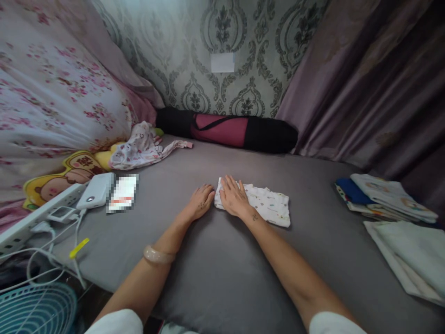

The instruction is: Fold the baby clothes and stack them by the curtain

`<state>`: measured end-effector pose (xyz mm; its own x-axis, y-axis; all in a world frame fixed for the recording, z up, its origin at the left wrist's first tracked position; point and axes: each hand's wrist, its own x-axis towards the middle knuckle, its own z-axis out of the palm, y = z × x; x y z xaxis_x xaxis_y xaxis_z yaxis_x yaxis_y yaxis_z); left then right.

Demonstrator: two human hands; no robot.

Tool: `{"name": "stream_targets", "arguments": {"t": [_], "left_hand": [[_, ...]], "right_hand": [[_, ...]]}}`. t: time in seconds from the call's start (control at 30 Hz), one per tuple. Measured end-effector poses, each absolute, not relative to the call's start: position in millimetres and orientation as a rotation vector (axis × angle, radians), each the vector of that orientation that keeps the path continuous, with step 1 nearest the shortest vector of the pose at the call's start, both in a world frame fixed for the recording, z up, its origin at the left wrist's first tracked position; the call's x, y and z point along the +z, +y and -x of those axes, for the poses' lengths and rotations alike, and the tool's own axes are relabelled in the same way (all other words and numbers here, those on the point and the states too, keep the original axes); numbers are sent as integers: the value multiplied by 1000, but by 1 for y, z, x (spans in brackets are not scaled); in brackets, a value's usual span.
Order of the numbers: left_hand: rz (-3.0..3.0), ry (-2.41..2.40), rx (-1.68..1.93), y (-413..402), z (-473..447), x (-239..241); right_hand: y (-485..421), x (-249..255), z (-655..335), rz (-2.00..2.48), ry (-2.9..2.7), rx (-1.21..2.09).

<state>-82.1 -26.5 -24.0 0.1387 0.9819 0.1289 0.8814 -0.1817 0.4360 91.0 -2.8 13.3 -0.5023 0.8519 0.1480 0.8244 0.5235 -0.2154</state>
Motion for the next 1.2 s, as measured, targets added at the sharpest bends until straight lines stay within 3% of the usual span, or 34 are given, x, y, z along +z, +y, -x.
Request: {"name": "stream_targets", "arguments": {"t": [0.33, 0.5, 0.67, 1.1, 1.2], "left_hand": [[-2137, 1820, 609, -27, 84, -22], [-2012, 1796, 838, -30, 82, -10], [-1768, 1929, 1054, -33, 84, 2], [-1663, 1954, 1114, -30, 88, -4], [-1662, 1944, 1104, -30, 88, -4]], "right_hand": [[-6, -6, -87, 1449, -2550, 193], [2, 10, -84, 1460, -2616, 304], [3, 17, -66, 1299, -2592, 177], [-3, -9, -50, 1334, -2582, 394], [3, -2, -51, 1259, -2537, 579]]}}
